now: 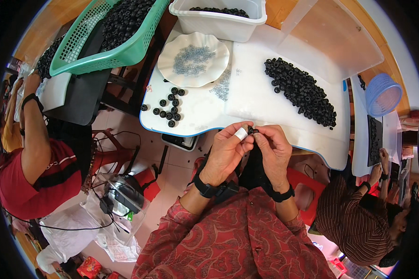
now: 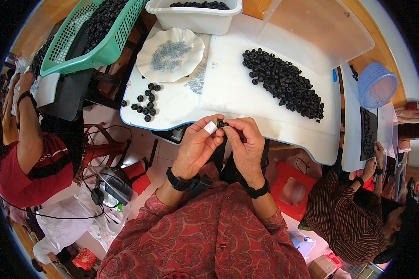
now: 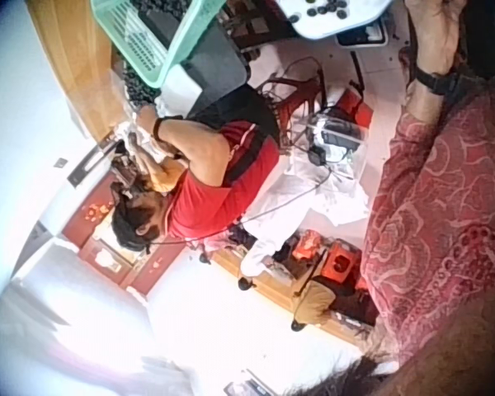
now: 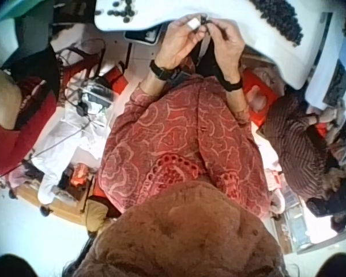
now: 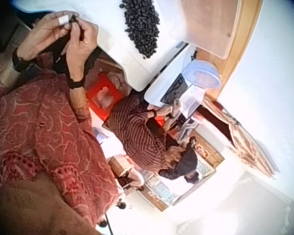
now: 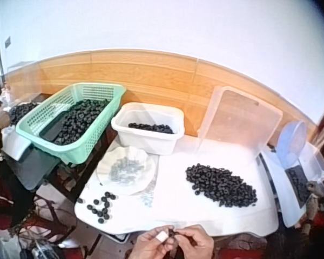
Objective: Manually assemble and sort small black rubber components at a workstation.
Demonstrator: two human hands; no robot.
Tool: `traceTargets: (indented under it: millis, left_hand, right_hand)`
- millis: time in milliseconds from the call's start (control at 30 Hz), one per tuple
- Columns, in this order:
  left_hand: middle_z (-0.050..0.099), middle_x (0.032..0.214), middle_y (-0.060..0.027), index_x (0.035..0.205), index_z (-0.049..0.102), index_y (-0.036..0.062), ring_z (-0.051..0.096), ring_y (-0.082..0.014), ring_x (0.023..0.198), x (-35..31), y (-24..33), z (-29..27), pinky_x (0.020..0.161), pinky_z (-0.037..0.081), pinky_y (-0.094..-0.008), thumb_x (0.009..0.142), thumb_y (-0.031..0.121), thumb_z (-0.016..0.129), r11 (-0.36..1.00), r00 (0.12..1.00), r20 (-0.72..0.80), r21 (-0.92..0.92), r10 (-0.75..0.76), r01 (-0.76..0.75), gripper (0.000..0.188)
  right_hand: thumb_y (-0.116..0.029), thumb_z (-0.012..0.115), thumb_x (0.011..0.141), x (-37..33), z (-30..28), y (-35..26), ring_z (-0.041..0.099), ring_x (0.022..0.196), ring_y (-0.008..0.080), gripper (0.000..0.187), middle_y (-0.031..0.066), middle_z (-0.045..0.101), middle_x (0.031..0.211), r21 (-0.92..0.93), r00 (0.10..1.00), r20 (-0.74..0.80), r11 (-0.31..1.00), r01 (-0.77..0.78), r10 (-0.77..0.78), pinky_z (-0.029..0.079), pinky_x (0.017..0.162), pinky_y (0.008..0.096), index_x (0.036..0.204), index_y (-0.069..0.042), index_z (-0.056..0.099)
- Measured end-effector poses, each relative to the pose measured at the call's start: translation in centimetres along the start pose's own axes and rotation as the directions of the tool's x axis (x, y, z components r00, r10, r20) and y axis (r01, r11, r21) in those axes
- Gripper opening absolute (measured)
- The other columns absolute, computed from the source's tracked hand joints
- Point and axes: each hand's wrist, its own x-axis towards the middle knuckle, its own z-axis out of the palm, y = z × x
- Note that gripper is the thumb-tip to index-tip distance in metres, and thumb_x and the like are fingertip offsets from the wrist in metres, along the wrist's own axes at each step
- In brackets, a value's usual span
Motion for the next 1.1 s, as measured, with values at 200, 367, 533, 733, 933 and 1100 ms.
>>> traceTargets:
  millis: [200,367,533,733,933,1100]
  left_hand:
    - [0.063,0.094,-0.0071,0.116,0.059,-0.0044,0.061,-0.0123,0.076,0.00,-0.06,0.07,0.068,0.053,-0.0232,0.095,0.004,0.055,0.999,1.000,0.003,0.031,0.019,-0.019,0.023]
    - [0.065,0.094,-0.0086,0.115,0.060,-0.0040,0.064,-0.0118,0.074,0.01,-0.21,-0.04,0.067,0.056,-0.0239,0.095,0.003,0.055,0.999,0.999,0.009,0.030,0.037,-0.037,0.022]
    - [0.065,0.091,-0.0077,0.115,0.060,-0.0035,0.064,-0.0120,0.075,-0.06,-0.05,-0.24,0.066,0.056,-0.0239,0.094,0.001,0.054,0.997,0.998,0.049,0.056,0.047,-0.050,0.022]
    - [0.064,0.084,-0.0064,0.115,0.060,-0.0027,0.063,-0.0125,0.072,-0.16,-0.13,-0.06,0.065,0.054,-0.0241,0.095,0.006,0.056,0.981,0.993,0.003,0.160,0.115,-0.114,0.022]
    - [0.064,0.085,-0.0066,0.115,0.060,-0.0034,0.063,-0.0132,0.073,-0.34,0.10,0.07,0.065,0.055,-0.0246,0.095,0.006,0.056,0.975,0.994,0.009,0.196,0.106,-0.105,0.022]
    - [0.064,0.083,-0.0060,0.114,0.062,-0.0033,0.062,-0.0123,0.072,-0.51,0.24,0.26,0.065,0.053,-0.0237,0.094,0.007,0.057,0.968,0.993,0.017,0.223,0.115,-0.116,0.022]
  right_hand:
    - [0.002,0.064,0.087,-0.06,0.15,-0.24,0.059,0.083,0.0114,0.014,0.0062,0.058,0.096,-0.039,0.999,-0.017,0.998,0.042,-0.043,0.048,0.072,0.0216,0.101,0.001,0.065]
    - [0.002,0.065,0.086,-0.21,0.21,-0.03,0.059,0.082,0.0117,0.014,0.0063,0.059,0.096,-0.046,0.998,-0.026,0.997,0.056,-0.057,0.049,0.071,0.0220,0.101,0.001,0.065]
    - [0.002,0.065,0.086,-0.28,0.22,-0.14,0.060,0.081,0.0120,0.015,0.0065,0.059,0.094,-0.096,0.997,-0.023,0.993,0.065,-0.067,0.049,0.071,0.0223,0.101,0.001,0.065]
    - [0.001,0.066,0.085,-0.40,0.30,-0.19,0.060,0.080,0.0122,0.015,0.0069,0.060,0.094,-0.101,0.998,-0.026,0.993,0.058,-0.061,0.049,0.070,0.0226,0.100,0.001,0.065]
    - [0.001,0.067,0.085,-0.47,0.26,-0.37,0.060,0.079,0.0123,0.015,0.0073,0.060,0.093,-0.126,0.997,-0.034,0.990,0.067,-0.072,0.048,0.070,0.0230,0.100,0.001,0.066]
    - [0.002,0.067,0.084,-0.71,0.20,-0.40,0.061,0.080,0.0130,0.016,0.0077,0.060,0.093,-0.140,0.996,-0.032,0.987,0.081,-0.086,0.049,0.070,0.0234,0.100,0.001,0.066]
